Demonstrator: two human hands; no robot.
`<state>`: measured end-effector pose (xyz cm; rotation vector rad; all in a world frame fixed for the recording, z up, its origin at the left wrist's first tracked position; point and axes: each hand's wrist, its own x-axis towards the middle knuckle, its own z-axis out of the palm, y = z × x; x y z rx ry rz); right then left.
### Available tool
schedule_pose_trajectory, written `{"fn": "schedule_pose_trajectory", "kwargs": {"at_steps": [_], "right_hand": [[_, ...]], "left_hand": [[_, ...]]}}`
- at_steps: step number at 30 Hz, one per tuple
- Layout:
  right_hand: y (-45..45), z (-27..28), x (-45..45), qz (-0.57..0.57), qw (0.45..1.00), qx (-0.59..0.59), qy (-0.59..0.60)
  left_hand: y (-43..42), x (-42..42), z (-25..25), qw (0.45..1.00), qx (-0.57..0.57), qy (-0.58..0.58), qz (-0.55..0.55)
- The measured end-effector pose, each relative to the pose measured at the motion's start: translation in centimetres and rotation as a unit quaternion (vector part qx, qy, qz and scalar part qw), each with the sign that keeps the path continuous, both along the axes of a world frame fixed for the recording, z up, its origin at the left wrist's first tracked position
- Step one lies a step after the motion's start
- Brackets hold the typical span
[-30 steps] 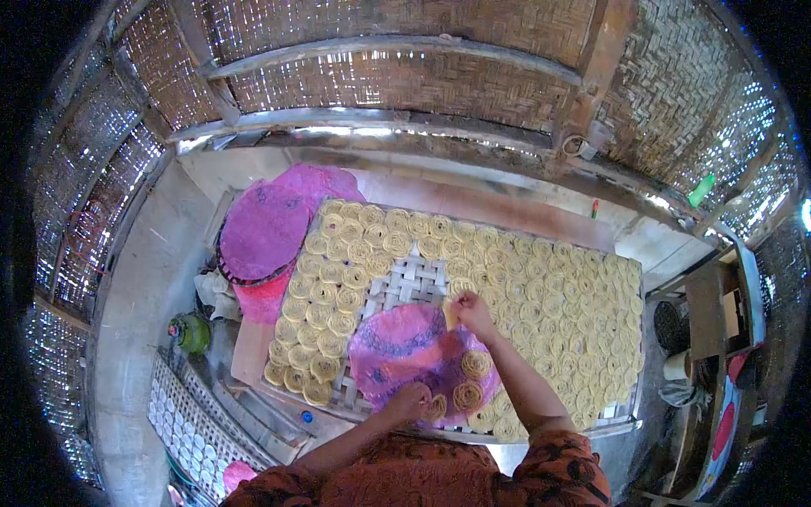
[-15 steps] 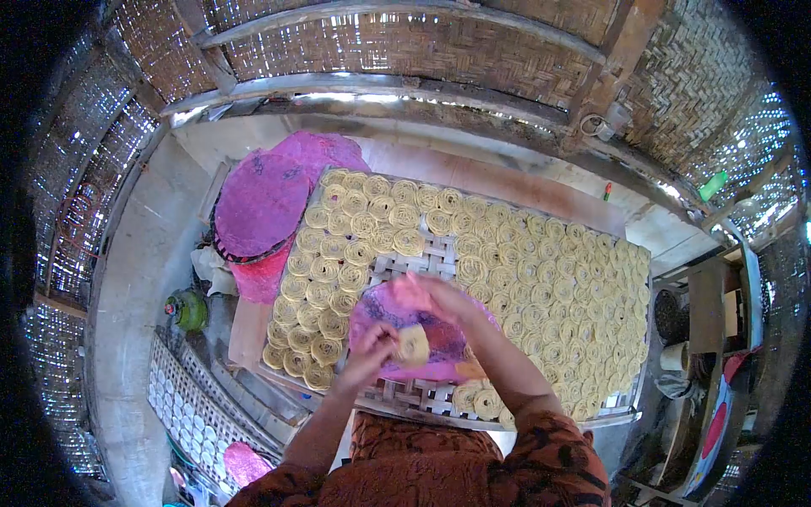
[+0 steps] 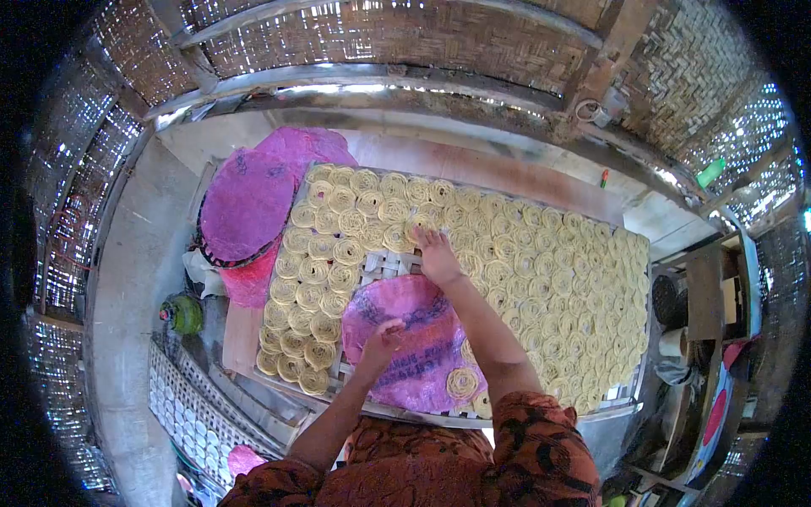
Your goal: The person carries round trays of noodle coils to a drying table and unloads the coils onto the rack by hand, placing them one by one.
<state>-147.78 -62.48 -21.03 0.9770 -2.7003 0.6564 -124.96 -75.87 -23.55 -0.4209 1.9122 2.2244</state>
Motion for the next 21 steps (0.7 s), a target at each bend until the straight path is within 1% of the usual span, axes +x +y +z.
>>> {"fn": "schedule_pose_trajectory", "kwargs": {"at_steps": [1, 2, 3, 4, 5, 6, 7, 8, 9, 10, 11, 12, 13, 14, 15, 16, 17, 18, 19, 20, 21], "right_hand": [[0.6, 0.3, 0.9, -0.003, 0.999, -0.049, -0.011], [1.7, 0.9, 1.9, -0.005, 0.999, -0.048, -0.010], [3.4, 2.4, 3.9, -0.029, 0.997, -0.048, -0.044], [5.2, 3.6, 5.9, -0.055, 0.994, -0.047, -0.078], [7.4, 3.9, 8.1, -0.062, 0.981, 0.042, -0.177], [9.5, 4.1, 10.1, -0.069, 0.950, 0.129, -0.274], [11.6, 3.8, 12.1, -0.075, 0.948, 0.132, -0.279], [13.4, 3.5, 14.0, -0.047, 0.942, 0.185, -0.278], [14.7, 3.2, 15.6, -0.017, 0.932, 0.235, -0.274], [15.5, 3.1, 16.7, -0.020, 0.931, 0.236, -0.277], [16.1, 2.9, 17.3, -0.013, 0.944, 0.227, -0.237], [16.6, 2.9, 17.9, -0.005, 0.956, 0.218, -0.197], [16.9, 2.5, 18.3, -0.008, 0.957, 0.216, -0.194], [16.9, 2.0, 18.6, 0.021, 0.957, 0.238, -0.166], [16.8, 2.1, 18.7, 0.048, 0.955, 0.260, -0.137], [17.0, 2.2, 19.1, 0.085, 0.973, 0.211, -0.032], [17.3, 2.4, 19.2, 0.082, 0.974, 0.209, -0.028], [17.3, 3.2, 18.9, 0.053, 0.989, 0.088, -0.108], [17.2, 3.6, 18.3, 0.026, 0.982, -0.035, -0.185], [17.5, 3.1, 17.1, -0.131, 0.930, -0.017, -0.343], [18.4, 3.1, 15.8, -0.127, 0.931, -0.018, -0.342]], "left_hand": [[0.3, 0.6, 0.6, 0.996, -0.079, 0.029, -0.034], [0.8, 0.9, 1.1, 0.984, -0.155, 0.061, -0.065], [1.8, 1.5, 0.7, 0.984, -0.152, 0.062, -0.067], [3.1, 2.5, -0.2, 0.984, -0.130, 0.019, -0.121], [4.4, 3.2, -0.9, 0.978, -0.108, -0.024, -0.177], [5.7, 3.3, -1.3, 0.977, -0.105, -0.024, -0.182], [7.2, 3.7, -1.5, 0.957, -0.192, 0.086, -0.200], [8.5, 4.5, -1.7, 0.918, -0.274, 0.194, -0.212], [9.4, 4.9, -1.3, 0.919, -0.268, 0.191, -0.216], [9.9, 4.7, -0.5, 0.898, -0.315, 0.205, -0.228], [10.3, 4.4, 0.3, 0.873, -0.364, 0.221, -0.238], [10.8, 4.5, 1.0, 0.871, -0.365, 0.224, -0.241], [11.2, 4.3, 1.8, 0.864, -0.397, 0.182, -0.251], [11.4, 3.9, 2.5, 0.852, -0.431, 0.143, -0.260], [11.5, 3.5, 2.3, 0.849, -0.435, 0.149, -0.260], [11.7, 3.5, 1.9, 0.850, -0.431, 0.154, -0.260], [11.9, 3.4, 1.6, 0.852, -0.426, 0.158, -0.259], [12.0, 3.2, 0.2, 0.850, -0.429, 0.163, -0.258], [12.0, 3.0, -1.7, 0.853, -0.401, 0.203, -0.266], [12.0, 2.9, -2.8, 0.855, -0.371, 0.240, -0.272], [11.8, 3.3, -3.1, 0.854, -0.374, 0.240, -0.269]]}}
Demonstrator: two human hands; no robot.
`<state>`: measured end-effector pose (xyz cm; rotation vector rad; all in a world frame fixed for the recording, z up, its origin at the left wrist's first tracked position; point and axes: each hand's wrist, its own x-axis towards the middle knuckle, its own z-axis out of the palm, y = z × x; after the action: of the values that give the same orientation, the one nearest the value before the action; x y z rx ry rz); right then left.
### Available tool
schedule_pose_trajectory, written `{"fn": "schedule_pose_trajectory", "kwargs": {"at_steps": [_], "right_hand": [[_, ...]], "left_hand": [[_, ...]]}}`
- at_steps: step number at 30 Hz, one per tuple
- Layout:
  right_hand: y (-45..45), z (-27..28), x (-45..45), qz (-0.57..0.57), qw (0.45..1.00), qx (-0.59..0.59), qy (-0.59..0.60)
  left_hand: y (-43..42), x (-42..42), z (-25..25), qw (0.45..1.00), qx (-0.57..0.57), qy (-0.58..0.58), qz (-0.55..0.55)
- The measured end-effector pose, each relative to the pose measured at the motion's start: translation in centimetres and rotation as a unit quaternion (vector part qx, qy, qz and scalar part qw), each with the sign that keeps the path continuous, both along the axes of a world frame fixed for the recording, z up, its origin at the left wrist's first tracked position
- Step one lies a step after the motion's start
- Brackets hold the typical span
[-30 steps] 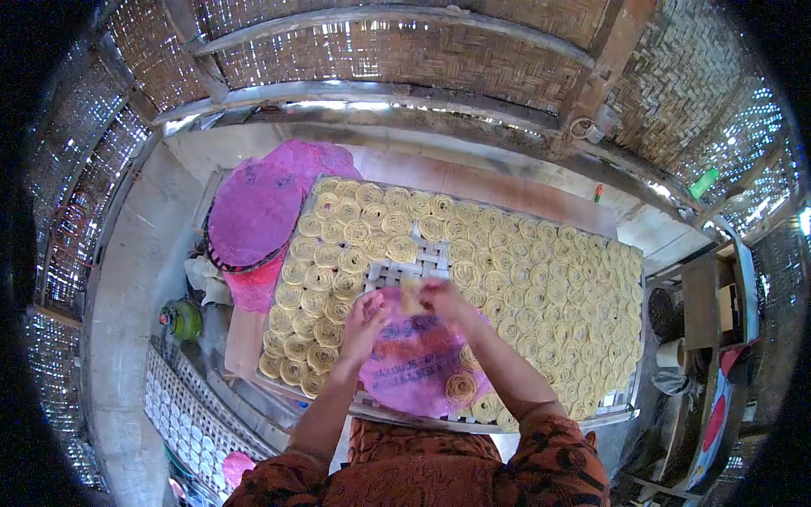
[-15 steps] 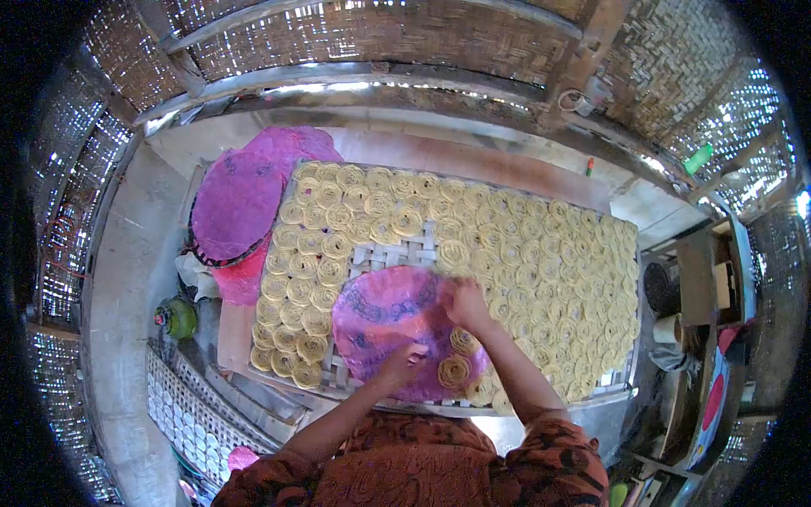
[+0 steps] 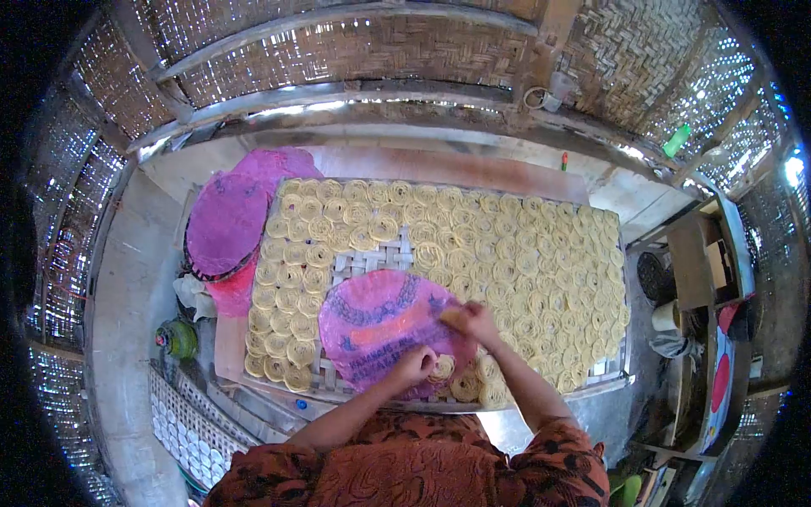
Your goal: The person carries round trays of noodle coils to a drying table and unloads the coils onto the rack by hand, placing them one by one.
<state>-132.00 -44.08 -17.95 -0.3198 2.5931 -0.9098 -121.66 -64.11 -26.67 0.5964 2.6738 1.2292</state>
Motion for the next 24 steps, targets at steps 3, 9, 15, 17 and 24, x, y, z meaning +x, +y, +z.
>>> {"fn": "schedule_pose_trajectory", "kwargs": {"at_steps": [3, 9, 15, 17, 24], "right_hand": [[0.7, 0.7, -5.8, -0.269, 0.800, -0.490, -0.217], [-8.8, 0.3, -14.2, -0.213, 0.804, -0.532, -0.157], [-10.4, -8.2, -18.8, -0.239, 0.904, -0.353, 0.035], [-9.9, -7.5, -19.3, -0.184, 0.937, -0.159, 0.251], [-13.0, -5.9, -20.8, -0.149, 0.932, 0.001, 0.330]], "left_hand": [[-1.3, 0.8, 0.6, 0.895, 0.362, -0.252, 0.062], [-6.0, 1.8, 3.0, 0.706, 0.463, -0.510, 0.164], [-9.1, 0.2, 9.1, 0.612, 0.628, -0.414, 0.242], [-10.5, 0.0, 9.9, 0.600, 0.653, -0.394, 0.242], [-13.9, -0.4, 10.1, 0.643, 0.631, -0.290, 0.324]]}}
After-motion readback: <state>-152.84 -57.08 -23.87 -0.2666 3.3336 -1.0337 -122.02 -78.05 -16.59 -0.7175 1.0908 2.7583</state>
